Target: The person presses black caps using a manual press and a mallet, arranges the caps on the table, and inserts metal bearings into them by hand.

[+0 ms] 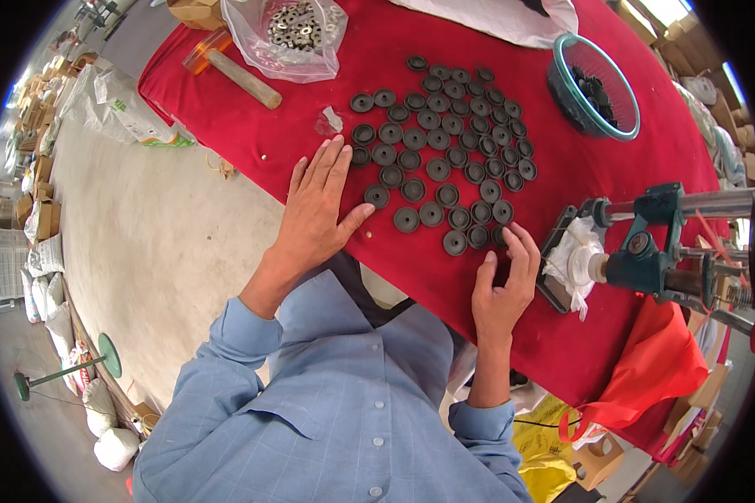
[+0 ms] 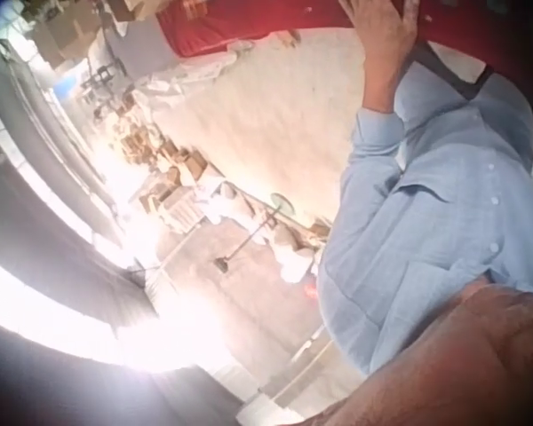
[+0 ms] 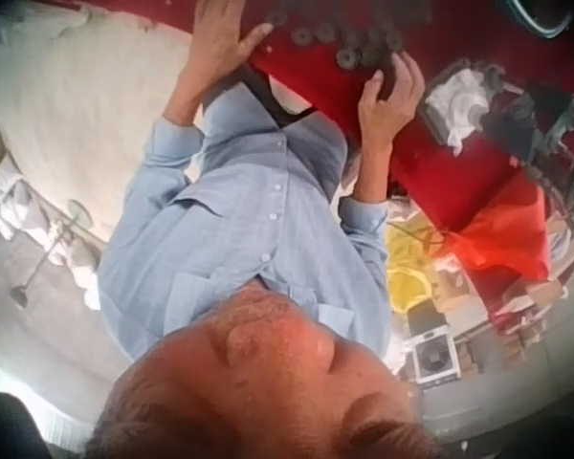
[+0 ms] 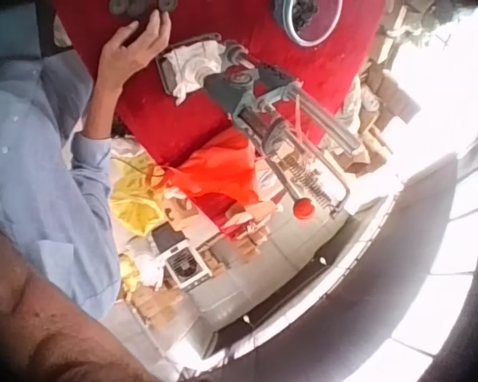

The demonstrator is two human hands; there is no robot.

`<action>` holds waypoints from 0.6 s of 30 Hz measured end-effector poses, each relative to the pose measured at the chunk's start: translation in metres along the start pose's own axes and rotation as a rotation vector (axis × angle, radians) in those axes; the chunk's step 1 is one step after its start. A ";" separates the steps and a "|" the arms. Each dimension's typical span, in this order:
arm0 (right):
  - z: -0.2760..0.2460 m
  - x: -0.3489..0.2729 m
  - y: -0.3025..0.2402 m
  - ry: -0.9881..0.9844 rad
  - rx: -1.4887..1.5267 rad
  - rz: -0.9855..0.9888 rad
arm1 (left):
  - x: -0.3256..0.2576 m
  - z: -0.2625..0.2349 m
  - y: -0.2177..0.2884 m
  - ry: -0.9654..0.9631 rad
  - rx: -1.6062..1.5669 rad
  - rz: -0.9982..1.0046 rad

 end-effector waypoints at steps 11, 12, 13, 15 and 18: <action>0.001 0.001 0.000 0.020 0.006 -0.059 | 0.010 0.023 0.032 -0.162 0.039 0.207; 0.000 0.000 0.000 0.029 0.011 -0.063 | 0.009 0.026 0.032 -0.189 0.054 0.199; 0.000 -0.001 0.000 0.038 0.019 -0.065 | 0.008 0.027 0.030 -0.218 0.072 0.190; -0.002 -0.002 0.002 0.059 0.050 -0.051 | 0.007 0.023 0.030 -0.177 0.046 0.192; -0.007 -0.002 0.002 0.089 0.080 -0.031 | 0.008 0.016 0.027 -0.092 -0.019 0.175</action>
Point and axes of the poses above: each hand's wrist, its own x-axis towards the middle knuckle, its own z-axis out of the palm, y = z × x, the point moved 6 cm from there along x, towards the middle knuckle, and after that the axes turned 9 degrees about -x, right-handed, at the moved point
